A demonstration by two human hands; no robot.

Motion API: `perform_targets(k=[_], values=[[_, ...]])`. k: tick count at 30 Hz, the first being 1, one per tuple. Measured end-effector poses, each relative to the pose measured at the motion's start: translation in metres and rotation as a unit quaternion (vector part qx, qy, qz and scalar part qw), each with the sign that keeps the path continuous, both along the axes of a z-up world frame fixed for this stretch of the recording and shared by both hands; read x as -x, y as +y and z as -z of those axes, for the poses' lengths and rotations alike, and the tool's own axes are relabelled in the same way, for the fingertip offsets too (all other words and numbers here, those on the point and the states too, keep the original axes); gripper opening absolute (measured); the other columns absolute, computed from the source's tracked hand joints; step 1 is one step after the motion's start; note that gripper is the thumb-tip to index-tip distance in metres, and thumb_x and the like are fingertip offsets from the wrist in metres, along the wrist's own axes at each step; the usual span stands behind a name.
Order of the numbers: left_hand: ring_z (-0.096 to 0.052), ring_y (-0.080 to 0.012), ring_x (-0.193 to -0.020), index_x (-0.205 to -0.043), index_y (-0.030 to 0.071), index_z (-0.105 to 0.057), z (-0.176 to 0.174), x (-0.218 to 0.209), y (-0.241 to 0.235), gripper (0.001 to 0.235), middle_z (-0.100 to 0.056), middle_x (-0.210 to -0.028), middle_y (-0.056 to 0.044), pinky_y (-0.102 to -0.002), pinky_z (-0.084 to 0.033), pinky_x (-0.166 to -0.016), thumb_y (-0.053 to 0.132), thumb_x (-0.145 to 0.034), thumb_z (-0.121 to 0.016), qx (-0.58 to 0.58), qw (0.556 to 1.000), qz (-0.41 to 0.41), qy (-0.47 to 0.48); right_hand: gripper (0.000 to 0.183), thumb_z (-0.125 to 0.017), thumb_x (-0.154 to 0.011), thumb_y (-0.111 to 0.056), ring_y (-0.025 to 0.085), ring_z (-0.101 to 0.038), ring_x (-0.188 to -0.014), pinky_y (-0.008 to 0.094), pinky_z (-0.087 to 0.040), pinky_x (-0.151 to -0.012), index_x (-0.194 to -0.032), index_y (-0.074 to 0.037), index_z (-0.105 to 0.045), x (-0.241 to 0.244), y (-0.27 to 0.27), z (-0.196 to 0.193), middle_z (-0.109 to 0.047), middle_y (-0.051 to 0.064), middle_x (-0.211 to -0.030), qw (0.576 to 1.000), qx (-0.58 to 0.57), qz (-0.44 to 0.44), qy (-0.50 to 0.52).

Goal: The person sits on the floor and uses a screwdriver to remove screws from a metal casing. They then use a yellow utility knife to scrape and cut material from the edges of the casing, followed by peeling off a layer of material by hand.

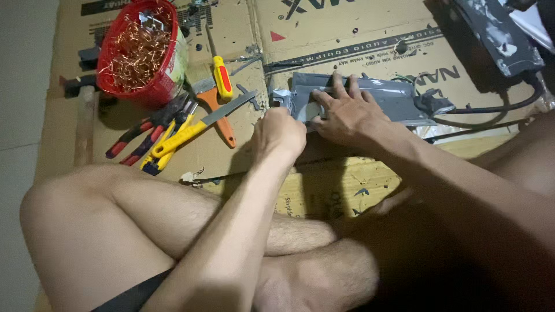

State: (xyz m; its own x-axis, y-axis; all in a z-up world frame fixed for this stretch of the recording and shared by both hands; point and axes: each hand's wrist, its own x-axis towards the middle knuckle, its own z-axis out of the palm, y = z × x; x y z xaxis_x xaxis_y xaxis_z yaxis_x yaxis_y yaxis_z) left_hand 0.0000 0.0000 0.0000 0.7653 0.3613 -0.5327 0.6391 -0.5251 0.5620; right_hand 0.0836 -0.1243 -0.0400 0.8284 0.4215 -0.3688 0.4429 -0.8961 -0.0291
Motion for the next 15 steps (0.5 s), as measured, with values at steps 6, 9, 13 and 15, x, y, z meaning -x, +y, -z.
perform_targets(k=[6,9,13,15], values=[[-0.058,-0.0465,-0.127,-0.126,-0.005,-0.065,-0.013,-0.001,-0.013,0.038,-0.064,-0.129,-0.029,-0.058,-0.052,-0.101,0.014,-0.096,-0.051,-0.018,0.999,0.017,-0.027,0.069,-0.041,-0.094,-0.051,0.044,-0.014,-0.156,0.053,-0.027,-0.121,-0.160,-0.034,-0.031,0.007,-0.001,0.000,-0.012,0.015,-0.171,1.000,0.019,0.005,0.005],[-0.058,-0.0471,-0.125,-0.122,0.003,-0.070,-0.019,-0.021,0.002,0.039,-0.066,-0.127,-0.024,-0.065,-0.050,-0.098,0.021,-0.095,-0.050,-0.035,0.999,-0.010,-0.038,0.066,-0.041,-0.096,-0.047,0.045,-0.016,-0.155,0.054,-0.028,-0.120,-0.159,-0.032,-0.031,0.005,0.001,-0.005,-0.013,0.017,-0.170,1.000,0.002,-0.007,-0.001],[-0.057,-0.0460,-0.128,-0.129,-0.004,-0.065,-0.033,0.015,-0.013,0.042,-0.065,-0.129,-0.028,-0.060,-0.050,-0.102,0.012,-0.096,-0.046,0.037,0.999,-0.021,-0.009,0.067,-0.042,-0.096,-0.051,0.042,-0.014,-0.156,0.053,-0.027,-0.121,-0.160,-0.035,-0.030,0.017,-0.001,-0.013,-0.012,0.013,-0.172,0.999,0.021,0.005,0.023],[-0.056,-0.0450,-0.130,-0.128,0.000,-0.065,-0.034,0.018,-0.015,0.042,-0.064,-0.131,-0.023,-0.063,-0.050,-0.100,0.013,-0.095,-0.041,0.000,1.000,-0.013,-0.007,0.068,-0.038,-0.095,-0.052,0.043,-0.011,-0.157,0.053,-0.026,-0.121,-0.160,-0.035,-0.030,0.017,-0.005,-0.012,-0.008,0.013,-0.172,0.999,0.021,-0.004,0.040]])
